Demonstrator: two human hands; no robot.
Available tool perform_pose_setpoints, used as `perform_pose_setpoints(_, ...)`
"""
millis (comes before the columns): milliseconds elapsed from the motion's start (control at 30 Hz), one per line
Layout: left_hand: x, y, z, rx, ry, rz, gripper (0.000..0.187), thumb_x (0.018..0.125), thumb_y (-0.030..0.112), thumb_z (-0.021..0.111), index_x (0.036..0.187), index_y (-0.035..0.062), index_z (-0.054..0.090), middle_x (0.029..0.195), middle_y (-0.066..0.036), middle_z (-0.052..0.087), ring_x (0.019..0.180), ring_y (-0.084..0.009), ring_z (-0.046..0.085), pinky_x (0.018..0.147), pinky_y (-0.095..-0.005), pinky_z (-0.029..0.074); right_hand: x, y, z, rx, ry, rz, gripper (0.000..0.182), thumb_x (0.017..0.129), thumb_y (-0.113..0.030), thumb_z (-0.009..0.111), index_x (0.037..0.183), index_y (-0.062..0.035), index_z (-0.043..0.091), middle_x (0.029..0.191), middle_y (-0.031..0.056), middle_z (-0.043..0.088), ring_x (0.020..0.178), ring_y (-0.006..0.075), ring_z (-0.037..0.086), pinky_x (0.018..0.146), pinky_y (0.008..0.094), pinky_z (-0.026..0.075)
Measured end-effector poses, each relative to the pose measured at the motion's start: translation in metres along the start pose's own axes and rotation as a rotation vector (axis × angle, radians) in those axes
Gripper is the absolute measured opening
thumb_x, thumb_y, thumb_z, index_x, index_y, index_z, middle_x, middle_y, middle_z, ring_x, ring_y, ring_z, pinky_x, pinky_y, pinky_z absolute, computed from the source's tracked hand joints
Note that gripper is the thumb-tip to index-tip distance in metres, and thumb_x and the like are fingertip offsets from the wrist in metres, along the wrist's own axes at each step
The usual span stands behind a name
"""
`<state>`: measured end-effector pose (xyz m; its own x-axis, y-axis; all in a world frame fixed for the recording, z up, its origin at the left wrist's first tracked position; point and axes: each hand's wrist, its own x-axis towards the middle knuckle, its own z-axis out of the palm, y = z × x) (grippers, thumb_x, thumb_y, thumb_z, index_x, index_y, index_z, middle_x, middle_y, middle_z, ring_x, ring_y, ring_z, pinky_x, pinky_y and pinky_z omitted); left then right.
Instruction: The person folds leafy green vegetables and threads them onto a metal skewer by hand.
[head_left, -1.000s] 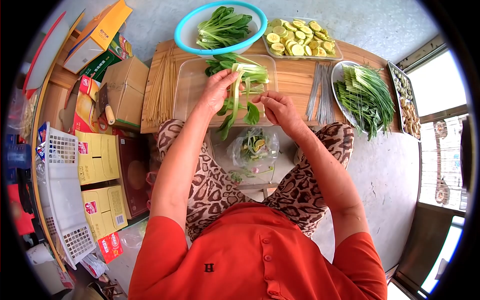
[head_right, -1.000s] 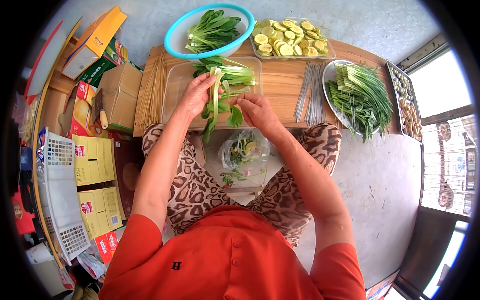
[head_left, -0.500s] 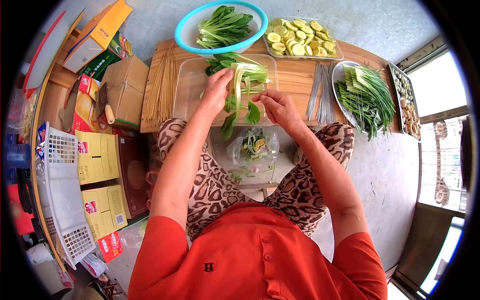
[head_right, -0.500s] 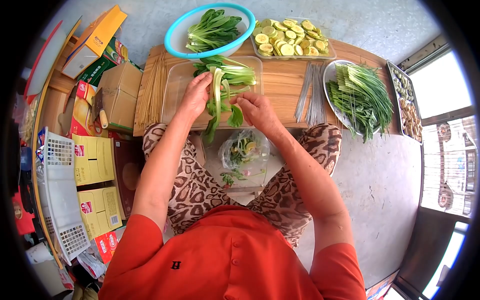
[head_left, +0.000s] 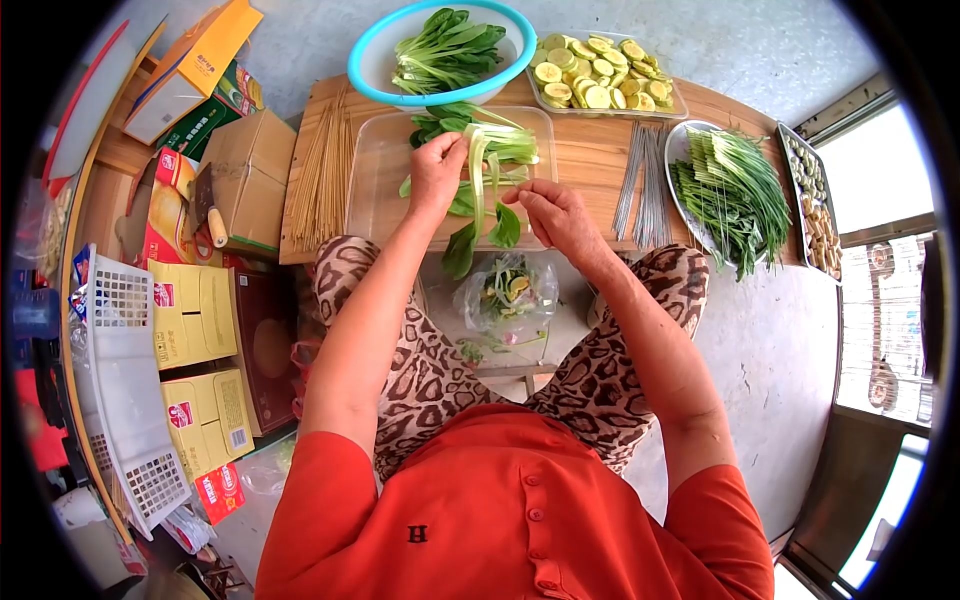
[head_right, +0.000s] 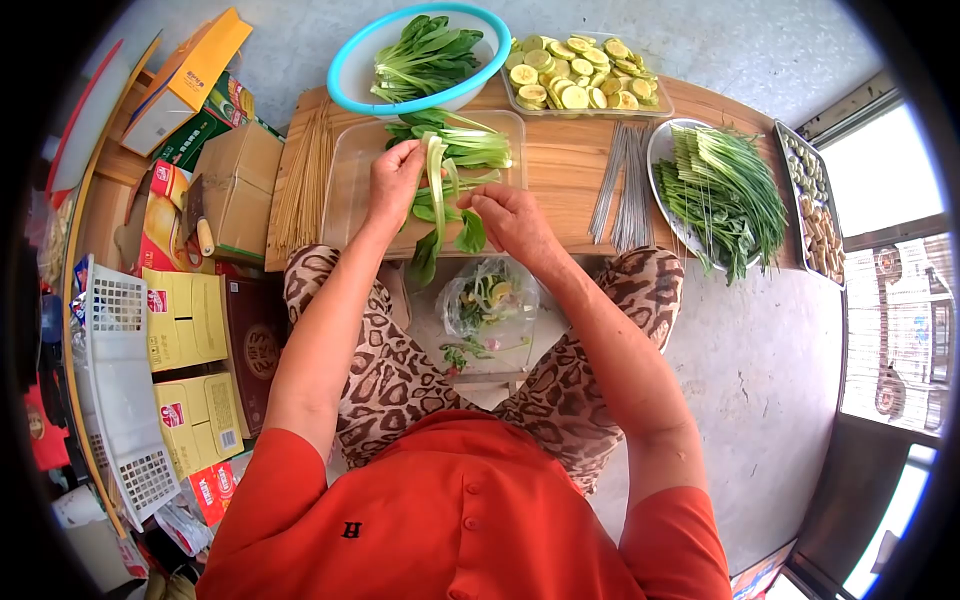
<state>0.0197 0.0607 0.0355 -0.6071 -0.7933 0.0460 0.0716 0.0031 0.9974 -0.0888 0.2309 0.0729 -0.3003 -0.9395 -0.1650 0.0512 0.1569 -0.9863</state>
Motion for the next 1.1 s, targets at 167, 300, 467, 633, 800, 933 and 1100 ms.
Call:
perform_pose_setpoints(167,-0.002,0.001,0.001,0.011,-0.005,0.028,0.023,0.095,0.019,0.055,0.101,-0.0019,0.064,0.082,-0.003,0.066,0.069,-0.0115,0.065,0.060,-0.0245,0.054,0.000,-0.001,0.000,0.026,0.003,0.006,0.025,0.095,-0.016,0.046,0.098,0.0004,0.065,0.051,-0.0042,0.041,0.042,0.0046,0.035,0.042,0.0220,0.028)
perform_pose_setpoints(300,-0.001,-0.003,0.003,0.078,0.044,0.144,0.019,0.093,0.010,0.055,0.098,-0.0064,0.064,0.078,-0.007,0.066,0.066,-0.0139,0.067,0.054,-0.0246,0.053,0.001,0.002,-0.001,0.022,0.004,0.009,0.025,0.096,-0.016,0.045,0.099,-0.0004,0.064,0.049,-0.0051,0.039,0.041,0.0042,0.034,0.041,0.0211,0.027)
perform_pose_setpoints(467,0.000,-0.007,0.002,0.184,0.075,0.210,0.016,0.091,0.008,0.056,0.097,-0.0052,0.064,0.077,-0.007,0.065,0.061,-0.0132,0.065,0.052,-0.0255,0.052,0.000,0.003,-0.001,0.008,-0.004,0.000,0.025,0.097,-0.017,0.045,0.100,-0.0013,0.064,0.049,-0.0061,0.038,0.040,0.0037,0.032,0.040,0.0201,0.026)
perform_pose_setpoints(633,-0.001,-0.006,-0.001,0.305,0.052,0.228,0.017,0.094,0.009,0.054,0.100,-0.0029,0.065,0.080,-0.004,0.064,0.066,-0.0108,0.065,0.056,-0.0253,0.054,0.001,0.004,-0.001,0.032,0.000,-0.005,0.026,0.097,-0.017,0.044,0.100,-0.0016,0.064,0.049,-0.0060,0.038,0.040,0.0036,0.031,0.040,0.0201,0.024)
perform_pose_setpoints(800,0.002,-0.009,-0.007,0.315,-0.113,0.173,0.022,0.096,0.014,0.050,0.103,-0.0020,0.063,0.085,-0.007,0.065,0.076,-0.0125,0.065,0.069,-0.0263,0.054,0.001,0.000,-0.002,0.125,0.002,0.042,0.025,0.097,-0.018,0.044,0.099,-0.0023,0.064,0.048,-0.0058,0.037,0.039,0.0043,0.028,0.039,0.0210,0.021)
perform_pose_setpoints(933,-0.003,0.008,0.000,-0.172,-0.212,0.063,0.029,0.099,0.021,0.046,0.113,-0.0014,0.058,0.093,-0.011,0.065,0.086,-0.0164,0.064,0.079,-0.0297,0.051,-0.001,-0.011,-0.009,0.256,-0.072,0.077,0.025,0.098,-0.019,0.043,0.101,-0.0032,0.062,0.047,-0.0053,0.035,0.040,0.0051,0.027,0.040,0.0218,0.021)
perform_pose_setpoints(1100,-0.014,0.027,0.003,-0.385,-0.393,-0.109,0.039,0.099,0.033,0.046,0.116,-0.0009,0.056,0.092,-0.011,0.065,0.084,-0.0181,0.062,0.078,-0.0298,0.049,-0.005,-0.018,-0.011,0.328,-0.126,0.079,0.025,0.098,-0.021,0.042,0.101,-0.0037,0.061,0.046,-0.0054,0.034,0.041,0.0053,0.027,0.043,0.0217,0.023)
